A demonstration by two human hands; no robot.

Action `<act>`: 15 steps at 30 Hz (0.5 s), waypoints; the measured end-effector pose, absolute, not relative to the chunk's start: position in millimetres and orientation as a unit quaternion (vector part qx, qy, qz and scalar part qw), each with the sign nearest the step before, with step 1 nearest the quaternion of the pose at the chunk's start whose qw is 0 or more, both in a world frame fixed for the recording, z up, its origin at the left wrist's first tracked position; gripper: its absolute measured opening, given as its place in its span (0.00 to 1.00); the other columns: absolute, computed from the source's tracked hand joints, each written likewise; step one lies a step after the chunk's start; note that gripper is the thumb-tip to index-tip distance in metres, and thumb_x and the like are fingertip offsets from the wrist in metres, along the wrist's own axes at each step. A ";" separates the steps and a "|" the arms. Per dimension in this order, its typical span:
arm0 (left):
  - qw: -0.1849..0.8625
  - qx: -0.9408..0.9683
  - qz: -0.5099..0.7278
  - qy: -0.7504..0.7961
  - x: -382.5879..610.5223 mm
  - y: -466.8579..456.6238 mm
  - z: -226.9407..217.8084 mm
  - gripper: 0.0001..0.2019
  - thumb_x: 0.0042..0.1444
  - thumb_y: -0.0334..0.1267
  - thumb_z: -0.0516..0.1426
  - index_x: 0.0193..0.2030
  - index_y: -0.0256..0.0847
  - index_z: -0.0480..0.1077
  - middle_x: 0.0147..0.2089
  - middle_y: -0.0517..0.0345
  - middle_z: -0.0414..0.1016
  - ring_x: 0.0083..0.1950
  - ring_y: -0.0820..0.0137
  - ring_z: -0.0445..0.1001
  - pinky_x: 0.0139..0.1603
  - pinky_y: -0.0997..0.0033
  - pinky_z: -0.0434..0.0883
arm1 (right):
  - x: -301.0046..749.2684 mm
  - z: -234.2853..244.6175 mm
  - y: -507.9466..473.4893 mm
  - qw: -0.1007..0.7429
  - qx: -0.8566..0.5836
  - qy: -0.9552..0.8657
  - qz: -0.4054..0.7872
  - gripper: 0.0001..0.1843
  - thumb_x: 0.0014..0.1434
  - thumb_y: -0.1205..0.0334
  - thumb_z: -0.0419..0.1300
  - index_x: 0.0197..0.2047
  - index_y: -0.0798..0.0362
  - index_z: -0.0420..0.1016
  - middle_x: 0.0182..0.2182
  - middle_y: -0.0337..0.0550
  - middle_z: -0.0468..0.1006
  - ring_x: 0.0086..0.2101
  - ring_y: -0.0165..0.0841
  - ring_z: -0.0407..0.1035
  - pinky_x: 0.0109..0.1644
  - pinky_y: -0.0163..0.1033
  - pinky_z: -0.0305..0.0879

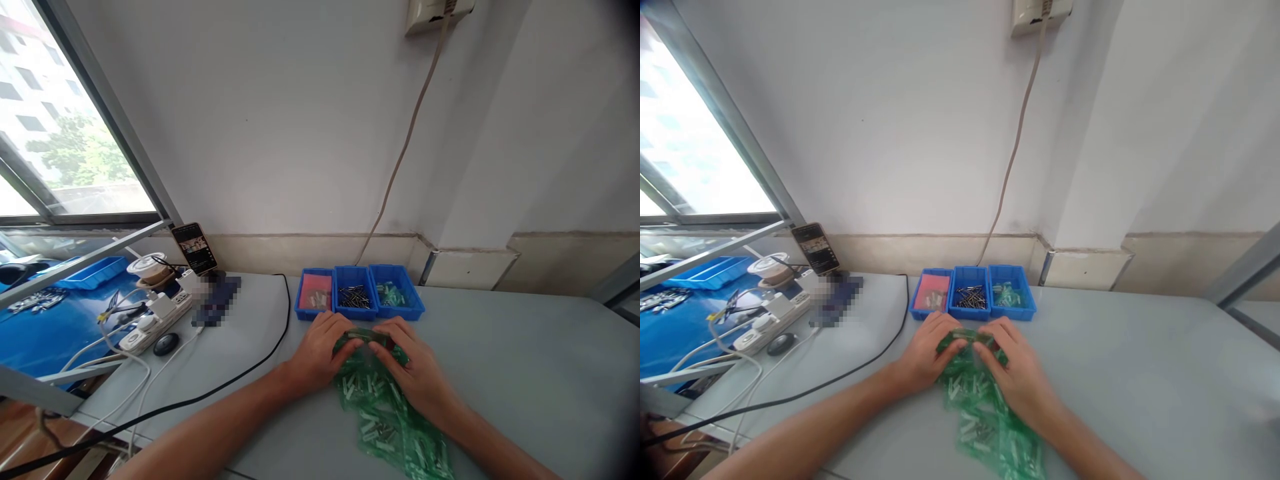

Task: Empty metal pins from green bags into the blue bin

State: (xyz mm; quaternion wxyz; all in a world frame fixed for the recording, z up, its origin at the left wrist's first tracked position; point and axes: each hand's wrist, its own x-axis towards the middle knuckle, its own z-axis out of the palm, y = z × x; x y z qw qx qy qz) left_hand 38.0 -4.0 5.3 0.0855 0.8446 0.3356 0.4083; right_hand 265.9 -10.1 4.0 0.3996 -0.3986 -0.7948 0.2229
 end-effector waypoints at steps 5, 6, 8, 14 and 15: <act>0.083 0.846 0.420 0.317 39.0 -3.9 6.3 0.13 0.76 0.43 0.51 0.44 0.38 0.71 0.41 0.51 0.77 0.43 0.63 0.72 0.48 0.62 0.68 | 264.6 3.8 -10.8 0.386 -0.388 -0.804 0.234 0.08 0.76 0.58 0.53 0.47 0.47 0.74 0.43 0.45 0.74 0.44 0.39 0.71 0.48 0.44 0.69; 0.083 0.846 0.420 0.318 38.9 -3.9 6.3 0.13 0.76 0.43 0.51 0.44 0.38 0.71 0.41 0.51 0.77 0.43 0.63 0.73 0.48 0.62 0.68 | 264.6 4.4 -11.1 0.388 -0.388 -0.803 0.233 0.09 0.76 0.58 0.53 0.46 0.47 0.74 0.43 0.45 0.74 0.44 0.39 0.71 0.48 0.44 0.69; 0.084 0.846 0.417 0.321 38.3 -4.1 6.2 0.12 0.76 0.43 0.51 0.46 0.38 0.71 0.42 0.50 0.77 0.44 0.63 0.73 0.49 0.61 0.68 | 264.7 5.7 -11.5 0.391 -0.386 -0.803 0.231 0.09 0.76 0.59 0.53 0.46 0.47 0.73 0.42 0.44 0.74 0.43 0.39 0.71 0.47 0.44 0.69; 0.081 0.837 0.422 0.339 36.5 -5.3 4.2 0.11 0.77 0.42 0.50 0.49 0.39 0.70 0.44 0.50 0.78 0.45 0.63 0.73 0.50 0.60 0.69 | 265.5 6.0 -11.2 0.394 -0.391 -0.801 0.223 0.11 0.76 0.58 0.53 0.40 0.47 0.71 0.39 0.42 0.72 0.40 0.38 0.69 0.43 0.42 0.67; 0.078 0.833 0.430 0.340 36.4 -5.4 3.7 0.10 0.76 0.41 0.51 0.50 0.39 0.70 0.45 0.50 0.78 0.45 0.63 0.74 0.51 0.60 0.69 | 265.6 5.4 -11.0 0.394 -0.392 -0.801 0.223 0.12 0.76 0.58 0.53 0.39 0.48 0.71 0.38 0.42 0.72 0.39 0.38 0.69 0.43 0.42 0.66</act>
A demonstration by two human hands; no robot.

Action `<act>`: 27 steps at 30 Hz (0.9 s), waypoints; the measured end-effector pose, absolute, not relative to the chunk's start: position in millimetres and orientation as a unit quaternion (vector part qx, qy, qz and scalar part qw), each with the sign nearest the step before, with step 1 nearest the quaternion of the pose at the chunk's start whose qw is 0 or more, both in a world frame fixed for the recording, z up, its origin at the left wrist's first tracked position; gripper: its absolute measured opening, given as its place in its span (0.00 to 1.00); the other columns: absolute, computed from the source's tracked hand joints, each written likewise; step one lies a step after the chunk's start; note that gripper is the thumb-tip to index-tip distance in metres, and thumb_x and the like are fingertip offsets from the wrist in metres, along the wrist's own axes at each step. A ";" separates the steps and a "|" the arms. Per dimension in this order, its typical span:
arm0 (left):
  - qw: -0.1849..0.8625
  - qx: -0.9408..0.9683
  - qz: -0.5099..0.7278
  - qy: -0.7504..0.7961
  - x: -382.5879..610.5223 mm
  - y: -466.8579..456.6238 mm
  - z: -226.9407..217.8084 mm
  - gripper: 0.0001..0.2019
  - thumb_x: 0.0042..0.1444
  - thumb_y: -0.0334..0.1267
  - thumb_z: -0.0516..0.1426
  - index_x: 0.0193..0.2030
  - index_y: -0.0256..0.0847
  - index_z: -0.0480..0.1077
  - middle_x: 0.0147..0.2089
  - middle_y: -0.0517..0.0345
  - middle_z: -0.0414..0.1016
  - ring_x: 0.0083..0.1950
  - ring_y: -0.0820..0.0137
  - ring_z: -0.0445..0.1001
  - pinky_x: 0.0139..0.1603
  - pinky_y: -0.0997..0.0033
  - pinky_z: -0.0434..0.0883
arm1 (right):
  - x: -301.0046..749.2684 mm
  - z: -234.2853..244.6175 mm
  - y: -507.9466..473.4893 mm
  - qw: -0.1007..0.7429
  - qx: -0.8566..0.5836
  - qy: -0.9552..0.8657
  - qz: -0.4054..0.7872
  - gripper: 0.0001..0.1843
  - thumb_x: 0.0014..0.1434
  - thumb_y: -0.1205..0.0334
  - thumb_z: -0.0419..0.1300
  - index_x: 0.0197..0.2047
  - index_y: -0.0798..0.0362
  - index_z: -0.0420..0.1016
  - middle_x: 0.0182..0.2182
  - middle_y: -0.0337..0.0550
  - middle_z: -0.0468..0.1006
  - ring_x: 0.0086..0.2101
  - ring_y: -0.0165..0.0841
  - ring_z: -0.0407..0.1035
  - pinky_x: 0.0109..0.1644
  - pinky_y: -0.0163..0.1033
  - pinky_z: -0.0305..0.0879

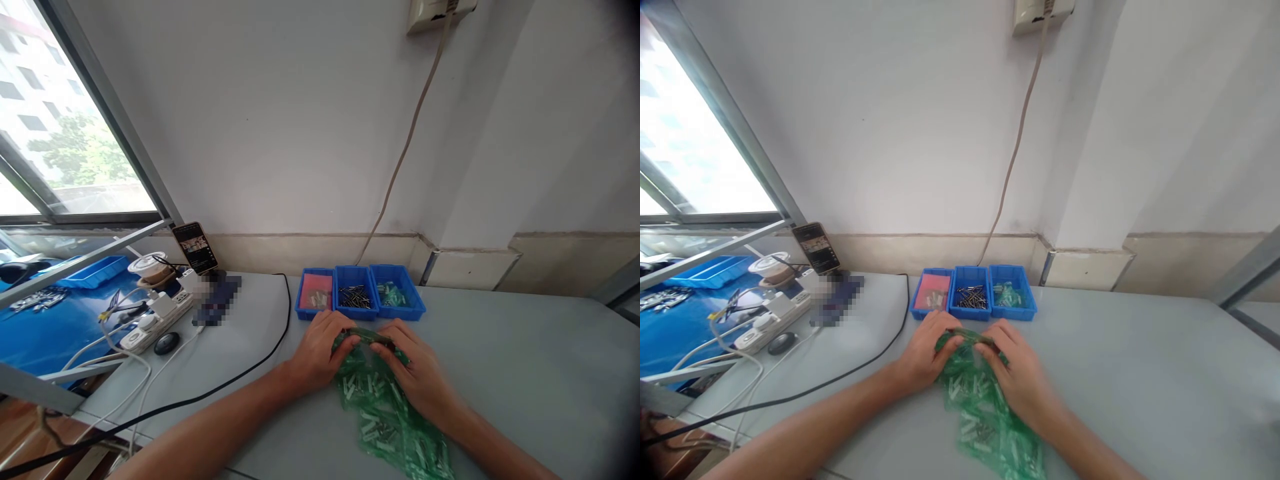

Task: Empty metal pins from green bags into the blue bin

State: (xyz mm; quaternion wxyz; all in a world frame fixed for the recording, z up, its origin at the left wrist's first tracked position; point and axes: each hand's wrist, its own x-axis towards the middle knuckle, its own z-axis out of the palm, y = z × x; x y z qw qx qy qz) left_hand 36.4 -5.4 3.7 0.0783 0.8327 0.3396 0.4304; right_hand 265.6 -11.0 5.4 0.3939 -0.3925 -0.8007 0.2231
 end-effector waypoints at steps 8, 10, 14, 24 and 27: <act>0.069 0.824 0.464 0.318 37.1 -5.1 3.5 0.06 0.75 0.37 0.53 0.50 0.39 0.69 0.46 0.50 0.77 0.48 0.63 0.74 0.51 0.62 0.71 | 267.0 0.7 -10.5 0.392 -0.391 -0.803 0.219 0.15 0.77 0.56 0.53 0.36 0.48 0.67 0.36 0.40 0.69 0.37 0.37 0.67 0.41 0.41 0.66; 0.066 0.824 0.466 0.317 37.3 -5.1 3.6 0.05 0.75 0.37 0.53 0.50 0.39 0.69 0.46 0.50 0.77 0.48 0.63 0.74 0.51 0.61 0.71 | 267.0 0.8 -10.2 0.395 -0.389 -0.805 0.210 0.15 0.77 0.56 0.53 0.35 0.48 0.67 0.35 0.41 0.70 0.37 0.37 0.68 0.41 0.41 0.67; 0.066 0.824 0.468 0.312 37.2 -5.5 4.3 0.05 0.74 0.36 0.53 0.49 0.39 0.70 0.46 0.50 0.77 0.47 0.63 0.75 0.50 0.61 0.72 | 266.7 2.8 -10.4 0.401 -0.387 -0.804 0.205 0.15 0.76 0.55 0.53 0.35 0.48 0.68 0.36 0.42 0.71 0.37 0.38 0.69 0.41 0.42 0.69; 0.064 0.822 0.479 0.302 36.9 -4.8 2.8 0.05 0.74 0.35 0.54 0.49 0.39 0.71 0.46 0.49 0.77 0.47 0.64 0.75 0.50 0.61 0.73 | 265.7 5.3 -9.9 0.402 -0.390 -0.801 0.212 0.12 0.75 0.57 0.55 0.38 0.47 0.73 0.37 0.42 0.74 0.39 0.38 0.71 0.43 0.42 0.70; 0.060 0.814 0.497 0.293 36.7 -4.7 2.8 0.04 0.74 0.34 0.55 0.49 0.39 0.71 0.46 0.49 0.77 0.47 0.64 0.76 0.49 0.62 0.73 | 265.7 7.1 -10.8 0.396 -0.405 -0.793 0.225 0.08 0.74 0.55 0.56 0.48 0.46 0.76 0.42 0.44 0.76 0.40 0.38 0.73 0.42 0.42 0.71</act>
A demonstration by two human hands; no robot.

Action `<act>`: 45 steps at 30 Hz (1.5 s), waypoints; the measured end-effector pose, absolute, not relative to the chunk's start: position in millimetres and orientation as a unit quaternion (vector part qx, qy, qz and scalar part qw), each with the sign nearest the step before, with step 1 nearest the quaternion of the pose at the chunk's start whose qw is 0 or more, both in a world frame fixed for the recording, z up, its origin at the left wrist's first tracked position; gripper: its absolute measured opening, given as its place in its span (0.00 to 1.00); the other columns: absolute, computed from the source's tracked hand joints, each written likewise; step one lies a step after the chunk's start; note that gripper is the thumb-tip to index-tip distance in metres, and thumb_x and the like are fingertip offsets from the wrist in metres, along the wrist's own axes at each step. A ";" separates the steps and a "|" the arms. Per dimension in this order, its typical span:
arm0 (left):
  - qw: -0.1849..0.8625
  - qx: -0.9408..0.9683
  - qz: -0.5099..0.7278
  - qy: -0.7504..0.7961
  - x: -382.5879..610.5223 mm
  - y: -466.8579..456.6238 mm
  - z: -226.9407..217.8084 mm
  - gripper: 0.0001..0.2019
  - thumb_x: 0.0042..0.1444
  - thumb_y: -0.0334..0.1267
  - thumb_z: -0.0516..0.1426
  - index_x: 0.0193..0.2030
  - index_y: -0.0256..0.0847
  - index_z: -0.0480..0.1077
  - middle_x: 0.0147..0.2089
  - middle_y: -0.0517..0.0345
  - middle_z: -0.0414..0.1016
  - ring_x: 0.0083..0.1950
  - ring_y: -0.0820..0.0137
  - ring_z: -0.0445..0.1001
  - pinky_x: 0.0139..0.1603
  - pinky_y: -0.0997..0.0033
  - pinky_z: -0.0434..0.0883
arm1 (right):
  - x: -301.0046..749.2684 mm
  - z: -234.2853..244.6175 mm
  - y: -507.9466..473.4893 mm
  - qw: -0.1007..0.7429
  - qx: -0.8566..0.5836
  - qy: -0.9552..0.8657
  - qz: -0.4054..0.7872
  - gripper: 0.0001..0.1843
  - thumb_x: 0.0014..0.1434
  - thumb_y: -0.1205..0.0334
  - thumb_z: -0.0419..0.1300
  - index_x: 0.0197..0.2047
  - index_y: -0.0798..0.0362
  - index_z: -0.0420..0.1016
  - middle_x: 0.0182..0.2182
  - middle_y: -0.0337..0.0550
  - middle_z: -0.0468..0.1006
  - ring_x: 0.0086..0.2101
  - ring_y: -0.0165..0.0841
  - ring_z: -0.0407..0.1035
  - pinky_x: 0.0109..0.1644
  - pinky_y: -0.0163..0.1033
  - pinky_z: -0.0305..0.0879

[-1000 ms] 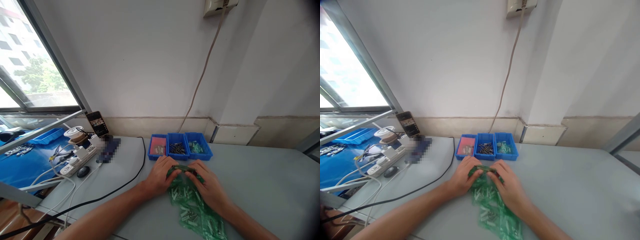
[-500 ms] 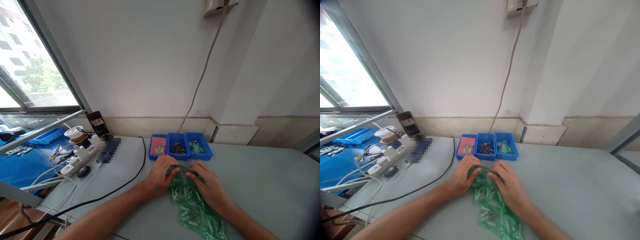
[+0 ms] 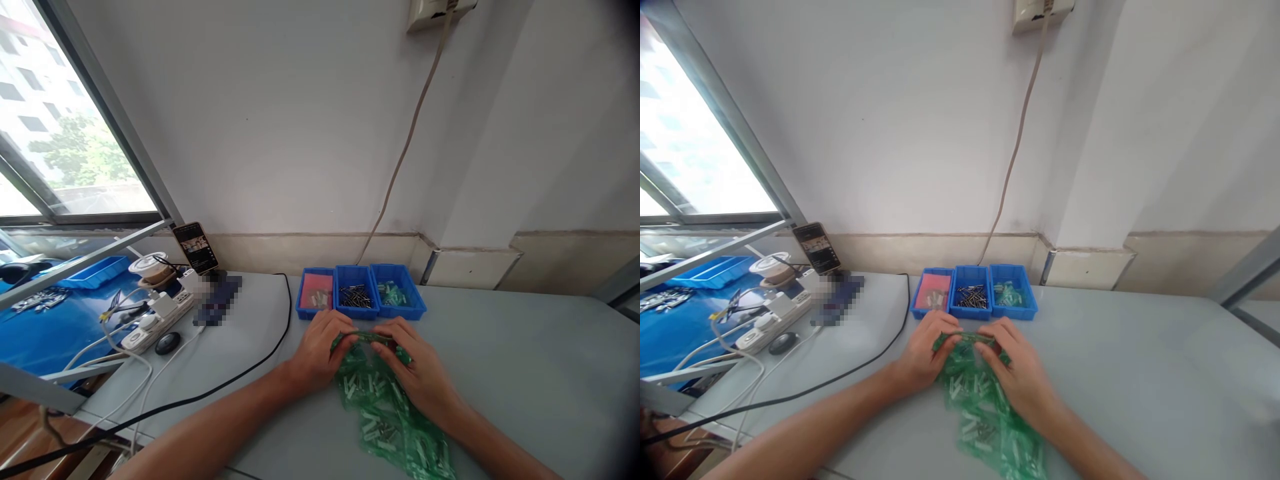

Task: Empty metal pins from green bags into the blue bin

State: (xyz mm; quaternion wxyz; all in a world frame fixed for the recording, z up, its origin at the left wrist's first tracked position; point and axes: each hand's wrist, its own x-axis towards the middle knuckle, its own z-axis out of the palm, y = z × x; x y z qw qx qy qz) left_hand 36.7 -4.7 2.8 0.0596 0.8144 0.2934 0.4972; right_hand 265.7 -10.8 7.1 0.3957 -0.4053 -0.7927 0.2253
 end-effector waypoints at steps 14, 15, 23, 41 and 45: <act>0.077 0.805 0.508 0.296 36.4 -4.6 1.8 0.02 0.73 0.33 0.55 0.46 0.40 0.69 0.44 0.51 0.76 0.45 0.65 0.74 0.47 0.64 0.72 | 266.3 7.1 -11.6 0.408 -0.405 -0.789 0.218 0.07 0.76 0.57 0.54 0.48 0.46 0.73 0.41 0.44 0.74 0.40 0.39 0.71 0.43 0.43 0.69; 0.077 0.804 0.508 0.298 36.3 -4.5 1.1 0.02 0.73 0.33 0.55 0.46 0.40 0.68 0.44 0.51 0.76 0.45 0.65 0.74 0.47 0.64 0.71 | 266.3 7.0 -11.7 0.409 -0.404 -0.788 0.219 0.07 0.75 0.58 0.54 0.48 0.46 0.73 0.42 0.44 0.73 0.40 0.39 0.70 0.43 0.43 0.69; 0.064 0.801 0.512 0.303 37.4 -3.1 1.4 0.05 0.74 0.35 0.54 0.43 0.40 0.66 0.38 0.56 0.73 0.39 0.67 0.70 0.41 0.67 0.69 | 266.1 9.4 -12.6 0.410 -0.401 -0.789 0.221 0.07 0.76 0.58 0.54 0.46 0.46 0.73 0.41 0.44 0.74 0.41 0.40 0.70 0.45 0.43 0.68; 0.070 0.801 0.502 0.319 35.9 -4.8 -3.0 0.05 0.74 0.33 0.54 0.52 0.40 0.70 0.41 0.55 0.74 0.42 0.67 0.71 0.45 0.67 0.70 | 264.8 0.9 -10.1 0.395 -0.397 -0.794 0.237 0.14 0.76 0.56 0.54 0.35 0.48 0.66 0.34 0.39 0.68 0.34 0.36 0.66 0.38 0.39 0.63; 0.069 0.800 0.502 0.321 35.8 -4.7 -3.7 0.05 0.74 0.33 0.54 0.52 0.40 0.70 0.41 0.55 0.74 0.42 0.67 0.71 0.45 0.67 0.70 | 265.2 -1.3 -9.3 0.396 -0.398 -0.793 0.236 0.15 0.76 0.56 0.54 0.34 0.48 0.66 0.34 0.38 0.68 0.34 0.35 0.66 0.37 0.39 0.63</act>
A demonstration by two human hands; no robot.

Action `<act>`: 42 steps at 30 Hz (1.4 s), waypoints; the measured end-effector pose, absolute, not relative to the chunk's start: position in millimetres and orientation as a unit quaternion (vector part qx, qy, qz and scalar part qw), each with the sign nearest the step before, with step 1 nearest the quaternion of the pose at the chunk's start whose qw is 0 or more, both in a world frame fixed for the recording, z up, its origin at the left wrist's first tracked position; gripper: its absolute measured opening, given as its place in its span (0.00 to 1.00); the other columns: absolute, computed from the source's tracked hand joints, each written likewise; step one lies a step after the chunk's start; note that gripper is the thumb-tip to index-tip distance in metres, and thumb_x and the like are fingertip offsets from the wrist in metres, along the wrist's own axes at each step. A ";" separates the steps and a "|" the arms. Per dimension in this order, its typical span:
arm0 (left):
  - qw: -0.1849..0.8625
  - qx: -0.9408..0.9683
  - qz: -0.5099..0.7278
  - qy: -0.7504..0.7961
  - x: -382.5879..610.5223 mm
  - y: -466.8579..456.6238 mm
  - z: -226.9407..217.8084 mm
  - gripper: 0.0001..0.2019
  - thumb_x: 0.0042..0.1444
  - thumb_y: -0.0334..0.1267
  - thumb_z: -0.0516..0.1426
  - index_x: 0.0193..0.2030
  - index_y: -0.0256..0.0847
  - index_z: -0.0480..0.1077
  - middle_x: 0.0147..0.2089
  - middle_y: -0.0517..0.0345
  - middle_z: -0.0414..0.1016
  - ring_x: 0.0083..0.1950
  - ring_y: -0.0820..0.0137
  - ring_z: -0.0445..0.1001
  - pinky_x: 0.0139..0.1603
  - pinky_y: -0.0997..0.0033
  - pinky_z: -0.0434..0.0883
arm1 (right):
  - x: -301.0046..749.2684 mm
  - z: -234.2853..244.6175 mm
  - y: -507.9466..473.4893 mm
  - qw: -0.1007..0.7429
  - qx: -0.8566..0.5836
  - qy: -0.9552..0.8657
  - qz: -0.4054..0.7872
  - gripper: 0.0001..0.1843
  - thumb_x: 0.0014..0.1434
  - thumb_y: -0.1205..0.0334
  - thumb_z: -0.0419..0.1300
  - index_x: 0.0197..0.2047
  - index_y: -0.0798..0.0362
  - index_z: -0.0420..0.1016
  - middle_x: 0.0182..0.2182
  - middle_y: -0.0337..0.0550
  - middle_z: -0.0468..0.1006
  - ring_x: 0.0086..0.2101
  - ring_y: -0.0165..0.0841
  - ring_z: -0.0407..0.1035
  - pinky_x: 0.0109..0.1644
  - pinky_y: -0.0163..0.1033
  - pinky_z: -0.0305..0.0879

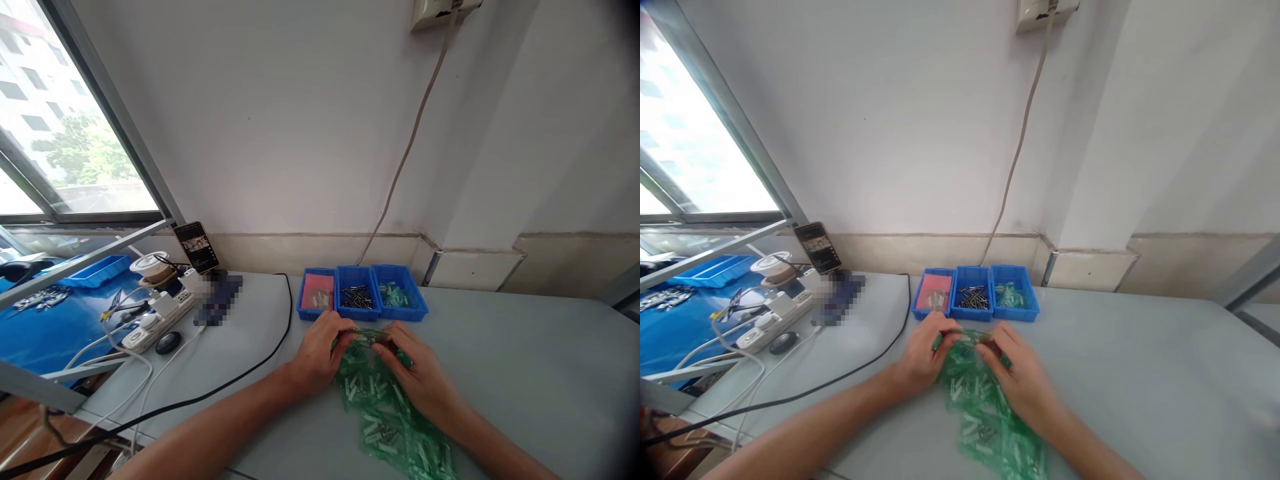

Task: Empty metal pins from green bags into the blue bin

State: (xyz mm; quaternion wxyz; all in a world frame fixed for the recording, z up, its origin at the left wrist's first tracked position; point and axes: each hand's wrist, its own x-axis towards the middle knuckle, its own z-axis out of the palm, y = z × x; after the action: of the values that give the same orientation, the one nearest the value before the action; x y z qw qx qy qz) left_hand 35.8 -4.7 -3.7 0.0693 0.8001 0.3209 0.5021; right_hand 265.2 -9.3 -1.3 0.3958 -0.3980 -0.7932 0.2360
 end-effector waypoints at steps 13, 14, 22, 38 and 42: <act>0.051 0.803 0.504 0.314 37.0 -6.1 -0.6 0.06 0.75 0.33 0.53 0.53 0.40 0.70 0.41 0.55 0.75 0.41 0.67 0.71 0.45 0.67 0.70 | 264.4 -1.0 -10.4 0.386 -0.404 -0.793 0.241 0.16 0.76 0.55 0.53 0.34 0.48 0.63 0.34 0.38 0.66 0.33 0.35 0.65 0.37 0.39 0.62; 0.052 0.803 0.505 0.313 37.0 -6.2 -0.2 0.06 0.75 0.33 0.53 0.53 0.40 0.70 0.41 0.55 0.75 0.41 0.67 0.71 0.45 0.67 0.70 | 264.3 -0.6 -10.4 0.386 -0.405 -0.793 0.240 0.16 0.76 0.55 0.53 0.34 0.48 0.64 0.34 0.38 0.66 0.33 0.35 0.65 0.37 0.39 0.62; 0.066 0.801 0.503 0.318 36.6 -8.1 1.8 0.07 0.75 0.33 0.53 0.55 0.41 0.71 0.44 0.54 0.76 0.43 0.66 0.73 0.48 0.65 0.73 | 264.3 1.0 -11.7 0.390 -0.403 -0.792 0.242 0.14 0.75 0.54 0.55 0.36 0.48 0.66 0.34 0.38 0.67 0.34 0.35 0.66 0.37 0.39 0.64; 0.117 0.810 0.442 0.367 35.8 -5.0 0.3 0.10 0.75 0.43 0.52 0.52 0.40 0.67 0.47 0.50 0.75 0.46 0.64 0.73 0.49 0.64 0.74 | 264.3 -5.1 -11.2 0.399 -0.414 -0.787 0.223 0.12 0.76 0.54 0.53 0.39 0.47 0.65 0.34 0.37 0.68 0.32 0.34 0.65 0.37 0.38 0.65; 0.108 0.815 0.434 0.369 36.1 -4.8 1.8 0.10 0.76 0.43 0.51 0.48 0.40 0.67 0.45 0.52 0.74 0.45 0.64 0.72 0.48 0.65 0.72 | 264.2 -4.5 -12.8 0.400 -0.414 -0.789 0.217 0.12 0.76 0.53 0.53 0.39 0.47 0.65 0.34 0.38 0.69 0.33 0.35 0.66 0.37 0.39 0.67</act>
State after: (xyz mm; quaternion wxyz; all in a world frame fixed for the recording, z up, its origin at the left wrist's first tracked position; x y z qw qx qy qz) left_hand 36.1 -4.8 1.8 0.1080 0.8148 0.3687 0.4341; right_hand 264.2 -12.8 -4.5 0.3998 -0.4138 -0.7886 0.2167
